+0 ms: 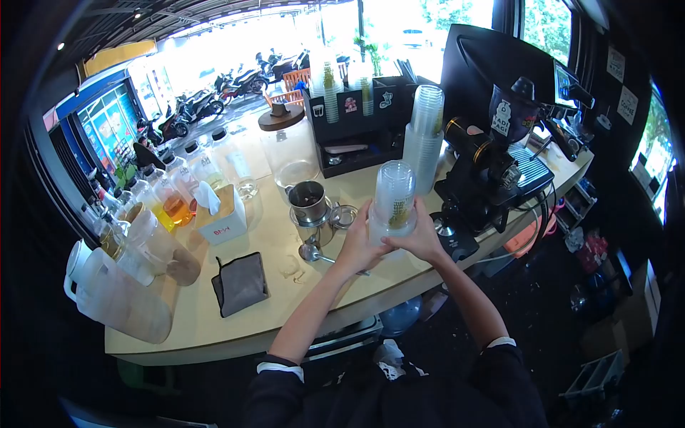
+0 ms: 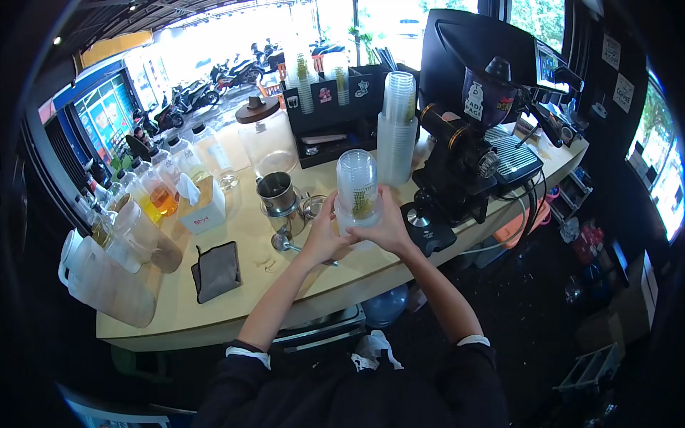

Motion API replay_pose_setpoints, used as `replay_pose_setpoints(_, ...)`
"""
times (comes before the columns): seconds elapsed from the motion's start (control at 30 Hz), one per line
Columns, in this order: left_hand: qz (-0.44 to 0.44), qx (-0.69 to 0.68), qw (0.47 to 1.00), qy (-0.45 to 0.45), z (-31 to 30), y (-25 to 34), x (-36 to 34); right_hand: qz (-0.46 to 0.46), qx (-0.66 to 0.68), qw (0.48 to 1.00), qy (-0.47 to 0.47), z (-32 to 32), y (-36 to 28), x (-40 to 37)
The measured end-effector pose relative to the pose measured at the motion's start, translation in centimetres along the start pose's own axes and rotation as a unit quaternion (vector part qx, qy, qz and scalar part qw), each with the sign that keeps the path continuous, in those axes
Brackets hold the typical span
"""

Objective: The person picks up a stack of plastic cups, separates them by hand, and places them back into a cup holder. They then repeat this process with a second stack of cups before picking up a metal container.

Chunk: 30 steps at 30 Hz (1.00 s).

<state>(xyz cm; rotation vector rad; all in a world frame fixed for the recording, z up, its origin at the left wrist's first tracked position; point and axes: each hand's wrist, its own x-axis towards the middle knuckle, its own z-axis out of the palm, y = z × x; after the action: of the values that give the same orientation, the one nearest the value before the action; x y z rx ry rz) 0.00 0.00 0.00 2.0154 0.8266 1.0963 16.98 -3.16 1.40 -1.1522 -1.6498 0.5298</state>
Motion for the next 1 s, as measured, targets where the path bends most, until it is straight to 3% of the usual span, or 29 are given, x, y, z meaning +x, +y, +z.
replay_pose_setpoints(0.2, 0.012, -0.014, 1.000, 0.010, 0.4, -1.0, -0.1, -0.020, 0.022, 0.999, 0.039, 0.2, -1.3, 0.9)
replay_pose_setpoints(0.3, 0.072, -0.062, 0.996, 0.005, 0.3, -1.3, -0.3, -0.033, 0.050, 0.996, 0.068, -0.7, -3.7, 1.9)
replay_pose_setpoints(0.4, 0.053, -0.011, 0.998, 0.026, -0.8, -0.7, -0.1, -0.063, -0.052, 0.995, 0.055, -2.5, -7.1, 2.8)
replay_pose_setpoints(0.47, 0.087, -0.067, 0.990, 0.087, -2.9, 1.1, -0.2, -0.175, -0.158, 0.972, 0.023, -3.5, -8.9, 3.0)
replay_pose_setpoints(0.5, 0.090, -0.065, 0.990, 0.087, -3.7, 1.7, 0.0, -0.178, -0.158, 0.971, 0.025, -3.7, -9.8, 3.0)
replay_pose_setpoints(0.57, 0.179, -0.319, 0.919, 0.146, -5.5, 3.0, 0.6, -0.224, -0.212, 0.949, -0.071, -4.0, -11.3, 2.7)
replay_pose_setpoints(0.67, 0.158, -0.276, 0.938, 0.140, -8.9, 6.8, -0.4, -0.227, -0.178, 0.952, -0.103, -3.4, -13.3, 2.3)
replay_pose_setpoints(0.73, 0.135, -0.284, 0.938, 0.145, -10.1, 5.7, -1.2, -0.224, -0.155, 0.955, -0.117, -2.8, -13.6, 2.0)
replay_pose_setpoints(0.8, 0.092, -0.331, 0.927, 0.147, -10.7, 5.4, -2.3, -0.180, 0.042, 0.979, -0.084, -2.1, -13.7, 1.8)
replay_pose_setpoints(0.97, 0.024, -0.424, 0.889, 0.169, -10.8, 5.8, -4.6, -0.219, 0.109, 0.965, -0.092, -0.1, -11.6, 2.3)
replay_pose_setpoints(1.0, 0.027, -0.407, 0.898, 0.168, -10.8, 5.3, -4.8, -0.183, 0.149, 0.966, -0.104, 0.2, -11.6, 2.2)
